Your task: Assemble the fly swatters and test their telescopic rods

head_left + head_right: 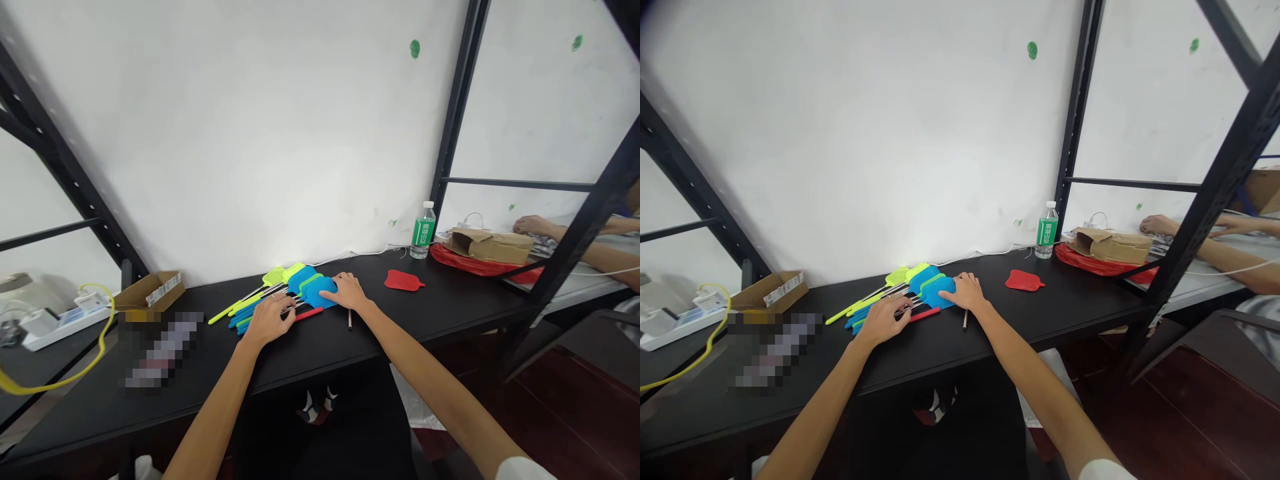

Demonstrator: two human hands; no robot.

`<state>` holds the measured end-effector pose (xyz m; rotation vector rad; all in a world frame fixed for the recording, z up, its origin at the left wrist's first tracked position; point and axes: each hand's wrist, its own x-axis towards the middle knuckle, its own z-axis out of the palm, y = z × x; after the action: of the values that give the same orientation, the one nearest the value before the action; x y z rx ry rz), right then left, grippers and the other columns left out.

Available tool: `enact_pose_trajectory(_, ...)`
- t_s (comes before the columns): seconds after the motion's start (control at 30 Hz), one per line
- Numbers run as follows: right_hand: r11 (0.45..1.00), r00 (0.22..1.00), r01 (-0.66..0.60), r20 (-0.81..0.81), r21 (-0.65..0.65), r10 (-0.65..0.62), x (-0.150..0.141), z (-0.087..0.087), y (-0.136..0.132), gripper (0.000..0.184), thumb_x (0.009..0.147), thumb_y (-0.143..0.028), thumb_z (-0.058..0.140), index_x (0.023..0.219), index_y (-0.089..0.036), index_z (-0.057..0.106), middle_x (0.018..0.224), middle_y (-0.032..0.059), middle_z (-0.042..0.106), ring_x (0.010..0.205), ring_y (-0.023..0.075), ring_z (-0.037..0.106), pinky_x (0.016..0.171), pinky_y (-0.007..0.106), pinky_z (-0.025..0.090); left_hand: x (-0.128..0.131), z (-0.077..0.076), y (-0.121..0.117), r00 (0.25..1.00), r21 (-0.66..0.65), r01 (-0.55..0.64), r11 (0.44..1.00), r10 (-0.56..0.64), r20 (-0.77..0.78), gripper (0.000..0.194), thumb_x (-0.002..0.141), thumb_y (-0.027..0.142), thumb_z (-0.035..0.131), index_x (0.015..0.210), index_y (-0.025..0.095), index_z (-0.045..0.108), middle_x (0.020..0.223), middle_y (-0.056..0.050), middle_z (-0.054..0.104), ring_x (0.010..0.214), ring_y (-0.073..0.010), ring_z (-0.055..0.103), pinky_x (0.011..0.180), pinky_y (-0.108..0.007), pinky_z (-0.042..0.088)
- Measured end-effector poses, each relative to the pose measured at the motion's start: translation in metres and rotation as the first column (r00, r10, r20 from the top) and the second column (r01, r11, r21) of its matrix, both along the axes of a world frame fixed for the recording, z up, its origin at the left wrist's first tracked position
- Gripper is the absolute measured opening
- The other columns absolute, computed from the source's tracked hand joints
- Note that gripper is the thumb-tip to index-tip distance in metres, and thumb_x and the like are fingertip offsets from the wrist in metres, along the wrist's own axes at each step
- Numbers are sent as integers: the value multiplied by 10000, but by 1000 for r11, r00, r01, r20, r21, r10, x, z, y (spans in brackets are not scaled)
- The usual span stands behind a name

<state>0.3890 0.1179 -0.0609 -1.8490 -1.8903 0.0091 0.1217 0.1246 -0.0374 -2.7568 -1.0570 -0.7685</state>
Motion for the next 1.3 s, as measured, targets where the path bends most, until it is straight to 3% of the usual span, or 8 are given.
enact_pose_trajectory(0.1,997,998,41,-60,71,-37,3,4,-2,631,860,-622,528,1315,-186,558,1286,153,565,1213,318,463,981,431,380,3,2,-4,998,6,63,998,-63,-31,238,883,383,498,902,230,678,853,-45,679,806,-199,602,732,-318,424)
enact_pose_trajectory(0.2,971,972,212,-129,109,-197,11,11,-6,488,910,-543,487,1253,-215,599,1212,142,614,1153,292,532,915,403,424,6,2,-7,992,9,94,996,-92,-91,252,872,426,526,856,227,680,801,-45,669,771,-203,594,712,-322,414)
enact_pose_trajectory(0.37,885,888,441,-71,-146,-454,30,20,-12,542,833,-646,524,984,-162,715,1017,199,680,989,353,642,809,449,463,6,0,-6,989,24,89,996,-86,-119,156,840,323,533,780,214,629,753,-31,643,722,-190,573,688,-321,395)
enact_pose_trajectory(0.6,898,929,360,13,-251,-369,38,23,-15,642,705,-690,636,1026,-140,716,1093,229,681,1029,378,647,807,457,478,5,-1,-5,994,0,78,997,-77,-76,148,844,308,512,755,211,579,700,-17,620,664,-173,554,639,-305,358)
enact_pose_trajectory(0.87,933,958,284,16,-220,-287,46,16,-10,301,769,-441,615,862,-181,735,988,184,716,966,350,676,781,426,485,6,-2,-2,999,-5,35,999,-35,-9,227,911,339,438,805,209,591,700,-21,605,645,-167,550,612,-291,351)
enact_pose_trajectory(1.03,939,941,303,-106,-161,-321,42,14,-7,285,810,-397,527,777,-188,718,907,165,717,940,338,675,766,396,475,4,-3,2,1000,9,-11,1000,10,16,264,938,361,419,849,206,613,737,-33,629,670,-178,566,612,-291,353)
enact_pose_trajectory(1.2,956,811,291,-521,-31,-264,40,8,4,368,853,-404,405,641,-194,620,688,81,653,737,233,652,634,287,444,3,-4,4,999,-51,-13,999,15,41,301,975,376,371,965,212,624,813,-48,669,726,-193,607,619,-289,359)
enact_pose_trajectory(1.3,971,572,222,-818,88,-57,36,1,12,333,843,-426,415,641,-200,554,564,24,553,495,142,507,466,237,350,3,-5,5,999,-47,-17,999,19,50,328,1001,379,319,999,217,605,808,-44,666,732,-201,609,630,-289,358)
